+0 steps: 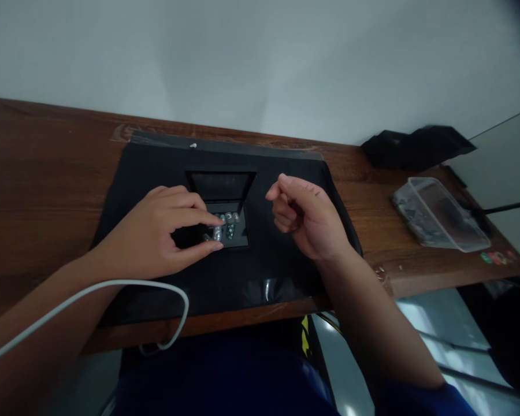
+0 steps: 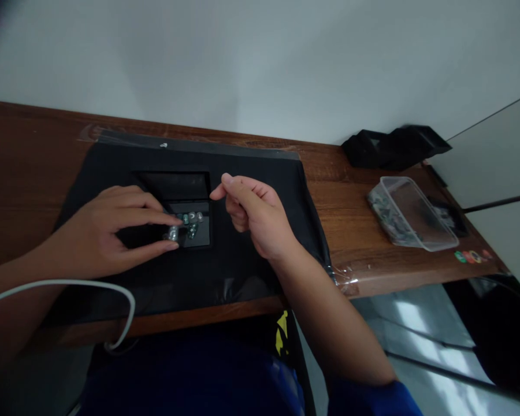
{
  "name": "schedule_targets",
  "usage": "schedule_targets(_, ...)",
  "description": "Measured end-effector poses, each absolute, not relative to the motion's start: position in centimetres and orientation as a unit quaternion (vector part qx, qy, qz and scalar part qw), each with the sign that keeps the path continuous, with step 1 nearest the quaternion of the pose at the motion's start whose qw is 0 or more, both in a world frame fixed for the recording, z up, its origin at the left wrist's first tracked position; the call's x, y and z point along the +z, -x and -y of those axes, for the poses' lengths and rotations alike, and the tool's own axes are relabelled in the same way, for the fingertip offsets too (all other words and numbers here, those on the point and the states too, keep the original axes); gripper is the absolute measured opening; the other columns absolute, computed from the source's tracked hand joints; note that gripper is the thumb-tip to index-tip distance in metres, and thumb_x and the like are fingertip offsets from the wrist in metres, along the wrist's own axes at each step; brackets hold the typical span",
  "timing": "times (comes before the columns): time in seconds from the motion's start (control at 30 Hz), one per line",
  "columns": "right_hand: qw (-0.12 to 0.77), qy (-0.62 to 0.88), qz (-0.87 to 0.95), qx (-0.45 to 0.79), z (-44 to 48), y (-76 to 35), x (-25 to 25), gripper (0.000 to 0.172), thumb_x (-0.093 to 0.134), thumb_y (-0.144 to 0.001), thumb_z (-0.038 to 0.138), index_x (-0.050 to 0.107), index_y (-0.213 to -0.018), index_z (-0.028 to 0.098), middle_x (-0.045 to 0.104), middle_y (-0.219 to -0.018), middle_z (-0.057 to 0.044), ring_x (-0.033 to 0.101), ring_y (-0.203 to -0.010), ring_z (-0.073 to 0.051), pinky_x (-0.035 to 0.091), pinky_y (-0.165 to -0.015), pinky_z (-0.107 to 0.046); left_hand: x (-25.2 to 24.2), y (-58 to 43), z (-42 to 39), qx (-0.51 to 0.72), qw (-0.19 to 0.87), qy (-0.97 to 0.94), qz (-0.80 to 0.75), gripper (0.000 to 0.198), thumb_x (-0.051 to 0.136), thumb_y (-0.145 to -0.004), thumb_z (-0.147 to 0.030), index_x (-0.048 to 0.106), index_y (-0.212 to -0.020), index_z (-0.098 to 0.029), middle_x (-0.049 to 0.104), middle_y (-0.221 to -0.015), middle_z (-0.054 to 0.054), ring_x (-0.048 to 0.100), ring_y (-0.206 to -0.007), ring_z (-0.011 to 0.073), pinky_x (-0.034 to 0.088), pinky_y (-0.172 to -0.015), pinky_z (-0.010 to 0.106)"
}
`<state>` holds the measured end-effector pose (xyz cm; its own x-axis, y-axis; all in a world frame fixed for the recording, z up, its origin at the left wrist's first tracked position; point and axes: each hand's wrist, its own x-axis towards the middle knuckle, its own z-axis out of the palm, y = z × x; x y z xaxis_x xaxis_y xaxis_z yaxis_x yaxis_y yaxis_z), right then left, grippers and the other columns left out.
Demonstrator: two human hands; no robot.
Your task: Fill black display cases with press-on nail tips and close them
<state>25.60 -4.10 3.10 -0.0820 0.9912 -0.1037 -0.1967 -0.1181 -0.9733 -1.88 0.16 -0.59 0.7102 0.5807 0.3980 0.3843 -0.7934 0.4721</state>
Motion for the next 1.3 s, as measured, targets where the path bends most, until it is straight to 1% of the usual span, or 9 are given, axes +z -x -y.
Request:
schedule_targets(0.3, 0.491, 0.451, 0.447, 0.596, 4.0, -25.6, 3.0, 0.056, 0.088, -0.088, 0.072, 0.066, -0.080, 0.021, 0.031, -0.057, 0.012, 0.020, -0.049, -0.006, 0.016, -0.046, -0.024, -1.2, 1.9, -0.5, 0.267, 0.201, -0.907, -0.254, 0.021, 0.080, -0.105, -0.045, 0.088, -0.118, -0.029, 0.080, -0.099, 0.002, 0.071, -0.085, 0.0209, 0.054, -0.080, 0.037)
schedule_targets(0.4, 0.458, 0.462, 0.480, 0.589, 4.3, -25.4, 2.6, 0.055, 0.086, -0.090, 0.072, 0.069, -0.080, 0.020, 0.034, -0.057, 0.011, 0.026, -0.052, -0.007, 0.021, -0.049, -0.025, -1.1, 1.9, -0.6, 0.264, 0.197, -0.907, -0.261, 0.022, 0.079, -0.106, -0.046, 0.088, -0.117, -0.029, 0.079, -0.099, 0.002, 0.071, -0.085, 0.0210, 0.054, -0.078, 0.036)
schedule_targets(0.5, 0.406, 0.507, 0.557, 0.518, 4.6, -25.4, 1.9, 0.044, 0.091, -0.091, 0.059, 0.075, -0.084, 0.018, 0.045, -0.060, 0.008, 0.036, -0.057, -0.008, 0.027, -0.054, -0.026, -0.9, 1.9, -0.7, 0.248, 0.196, -0.909, -0.273, 0.024, 0.079, -0.105, -0.048, 0.089, -0.118, -0.030, 0.080, -0.099, 0.003, 0.072, -0.086, 0.0222, 0.054, -0.077, 0.036)
schedule_targets(0.63, 0.340, 0.555, 0.646, 0.398, 4.8, -25.5, 1.2, 0.020, 0.084, -0.097, 0.037, 0.085, -0.097, 0.017, 0.047, -0.060, 0.008, 0.037, -0.056, -0.009, 0.028, -0.057, -0.028, -1.0, 2.1, -0.8, 0.245, 0.199, -0.908, -0.277, 0.028, 0.079, -0.104, -0.054, 0.089, -0.118, -0.031, 0.080, -0.099, 0.003, 0.072, -0.086, 0.0227, 0.054, -0.075, 0.036)
schedule_targets(0.73, 0.284, 0.573, 0.679, 0.359, 4.8, -25.5, 1.4, 0.014, 0.083, -0.097, 0.030, 0.087, -0.098, 0.017, 0.048, -0.059, 0.008, 0.040, -0.056, -0.009, 0.031, -0.060, -0.029, -1.3, 2.2, -0.8, 0.239, 0.206, -0.905, -0.285, 0.031, 0.080, -0.104, -0.055, 0.089, -0.122, -0.032, 0.080, -0.103, 0.003, 0.073, -0.090, 0.0237, 0.055, -0.078, 0.036)
schedule_targets(0.83, 0.239, 0.576, 0.692, 0.363, 4.8, -25.4, 1.7, 0.014, 0.086, -0.096, 0.030, 0.088, -0.099, 0.017, 0.050, -0.058, 0.008, 0.042, -0.057, -0.009, 0.032, -0.063, -0.029, -1.5, 2.3, -0.7, 0.229, 0.216, -0.902, -0.296, 0.032, 0.080, -0.103, -0.057, 0.088, -0.123, -0.033, 0.080, -0.105, 0.003, 0.074, -0.094, 0.0245, 0.056, -0.079, 0.036)
schedule_targets(1.03, 0.209, 0.581, 0.697, 0.364, 4.9, -24.8, 1.6, 0.017, 0.086, -0.097, 0.032, 0.088, -0.103, 0.016, 0.051, -0.059, 0.008, 0.045, -0.059, -0.010, 0.032, -0.064, -0.029, -1.1, 2.0, -0.6, 0.229, 0.229, -0.898, -0.300, 0.032, 0.078, -0.103, -0.057, 0.088, -0.122, -0.033, 0.081, -0.104, 0.004, 0.075, -0.093, 0.0248, 0.057, -0.079, 0.037)
schedule_targets(1.17, 0.207, 0.580, 0.707, 0.348, 4.8, -24.6, 1.8, 0.019, 0.087, -0.096, 0.030, 0.088, -0.110, 0.017, 0.053, -0.063, 0.008, 0.046, -0.060, -0.010, 0.033, -0.065, -0.029, -0.8, 2.1, -0.6, 0.242, 0.221, -0.893, -0.308, 0.033, 0.080, -0.101, -0.059, 0.087, -0.122, -0.035, 0.078, -0.093, 0.002, 0.072, -0.085, 0.0232, 0.055, -0.074, 0.034)
schedule_targets(1.3, 0.190, 0.579, 0.718, 0.338, 4.9, -24.5, 1.8, 0.019, 0.086, -0.097, 0.029, 0.088, -0.112, 0.018, 0.053, -0.064, 0.007, 0.047, -0.062, -0.010, 0.031, -0.065, -0.029, -0.5, 2.9, -0.9, 0.247, 0.216, -0.892, -0.313, 0.027, 0.080, -0.100, -0.059, 0.088, -0.116, -0.038, 0.070, -0.081, -0.001, 0.068, -0.076, 0.0211, 0.052, -0.067, 0.031)
